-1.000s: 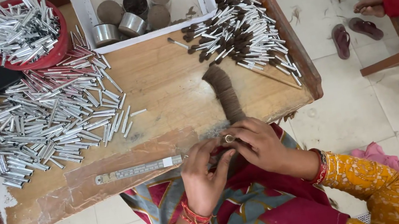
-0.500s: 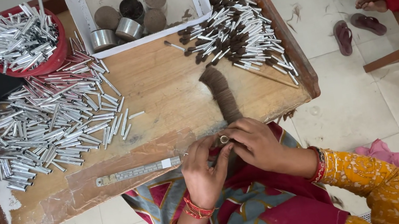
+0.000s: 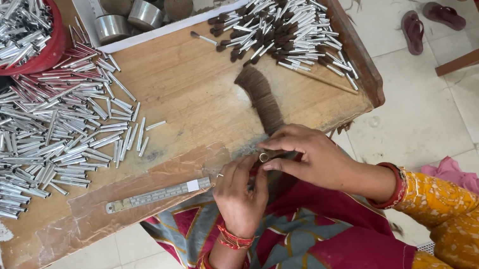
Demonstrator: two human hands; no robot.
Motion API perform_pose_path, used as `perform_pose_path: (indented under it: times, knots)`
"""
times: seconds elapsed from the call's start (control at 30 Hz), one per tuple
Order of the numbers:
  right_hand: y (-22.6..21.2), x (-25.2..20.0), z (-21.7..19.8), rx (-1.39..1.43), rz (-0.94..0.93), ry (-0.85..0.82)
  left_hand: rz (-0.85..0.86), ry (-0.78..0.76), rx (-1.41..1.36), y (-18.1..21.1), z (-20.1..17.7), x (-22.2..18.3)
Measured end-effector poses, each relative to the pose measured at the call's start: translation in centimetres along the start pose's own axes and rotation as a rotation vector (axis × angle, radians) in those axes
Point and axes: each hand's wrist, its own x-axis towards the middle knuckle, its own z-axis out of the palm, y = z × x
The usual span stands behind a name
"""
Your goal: Assembling cosmetic brushes by inserting hair bundles into metal ferrules.
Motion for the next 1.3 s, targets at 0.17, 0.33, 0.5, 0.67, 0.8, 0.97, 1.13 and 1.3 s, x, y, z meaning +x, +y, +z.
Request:
perform_pose_path:
  times: [0.17,0.33,0.5,0.67,0.8,0.97,1.13,1.3]
  knots:
    - [0.5,0.6,0.8,0.065,0.097,0.005,-0.008,0.001,0.03,-0.3,0.3,-0.3]
    - [1.2,0.5,1.3,0.146,0.112,0.038,-0.003,0.008,0.039,-0.3,0.3,-0.3]
    - [2.2,0.0,2.1,0.253,0.133,0.108,-0.006,0.01,0.018,0.7,-0.5,0.0]
    - [1.8,-2.4,2.0,0.578,0.124,0.21,-0.324,-0.058,-0.434,1.9,-1.1,-1.9]
    - [0.6,-4.3,2.5,0.598,0.096,0.207,-0.554,-0.205,-0.899,0.4,-0.6,-4.2]
    - [0.3,-5.7,3.3,0.665,0.032,0.216,-0.758,-0.307,-1.328,-0.1,-0.2,-4.9]
    - [0.6,-6.1,3.7,0.628,-0.037,0.218,-0.819,-0.304,-1.36,0.0,-0.3,-5.2]
    - [0.5,-6.0,3.7,0.651,-0.053,0.194,-0.857,-0.255,-1.322,0.4,-0.3,-5.5]
